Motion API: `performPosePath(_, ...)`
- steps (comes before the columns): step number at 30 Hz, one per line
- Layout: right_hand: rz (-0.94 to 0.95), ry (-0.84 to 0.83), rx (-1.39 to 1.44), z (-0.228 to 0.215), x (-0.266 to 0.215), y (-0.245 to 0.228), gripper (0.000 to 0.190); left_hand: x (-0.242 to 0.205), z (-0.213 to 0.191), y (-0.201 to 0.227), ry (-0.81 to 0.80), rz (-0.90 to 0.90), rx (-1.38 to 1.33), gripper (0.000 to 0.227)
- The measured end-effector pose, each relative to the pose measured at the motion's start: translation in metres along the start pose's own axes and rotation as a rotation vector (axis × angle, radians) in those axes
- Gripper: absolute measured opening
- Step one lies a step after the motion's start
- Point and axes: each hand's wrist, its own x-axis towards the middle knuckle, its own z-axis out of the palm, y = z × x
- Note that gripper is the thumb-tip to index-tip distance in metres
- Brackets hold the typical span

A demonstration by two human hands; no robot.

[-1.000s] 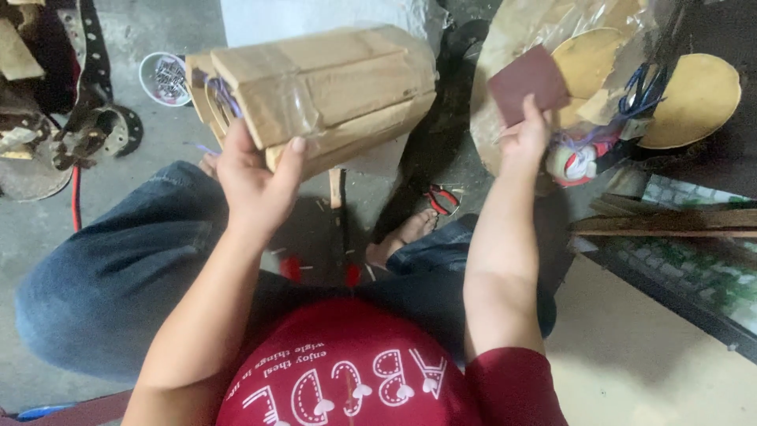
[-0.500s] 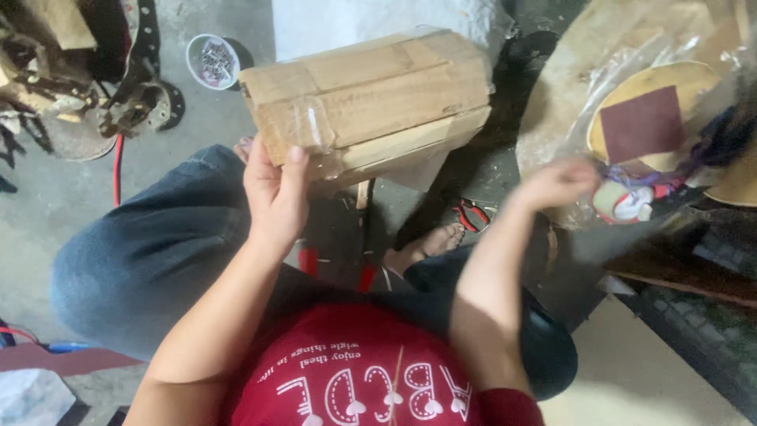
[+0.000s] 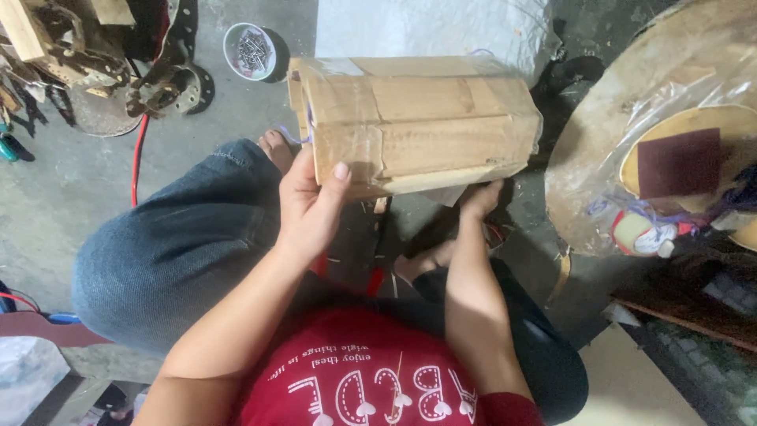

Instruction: The person sands a small wooden box with sandpaper, then uses a knife to scrape or trim the edges. They continue sanding different sides of the box and inspect it by turning it over.

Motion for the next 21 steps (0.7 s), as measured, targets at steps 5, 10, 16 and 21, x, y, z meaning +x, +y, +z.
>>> performPosePath(5, -0.032, -0.09, -0.117, 0.011, 0.005, -0.008, 0.063, 0.008, 0.006, 0.013, 0.015, 0.018, -0.031, 0.013)
performPosePath(10, -0.081, -0.19, -0.251, 0.015, 0.017, -0.031, 0.062, 0.008, -0.001, -0.007, -0.007, 0.029, -0.045, 0.012)
performPosePath(16, -0.151, -0.303, -0.411, -0.013, 0.019, -0.059, 0.062, 0.006, -0.008, -0.001, -0.208, 0.347, 0.211, 0.027)
performPosePath(21, -0.196, -0.459, -0.642, -0.014, -0.026, -0.084, 0.047, 0.015, -0.008, 0.04, -0.287, 0.654, 0.407, 0.03)
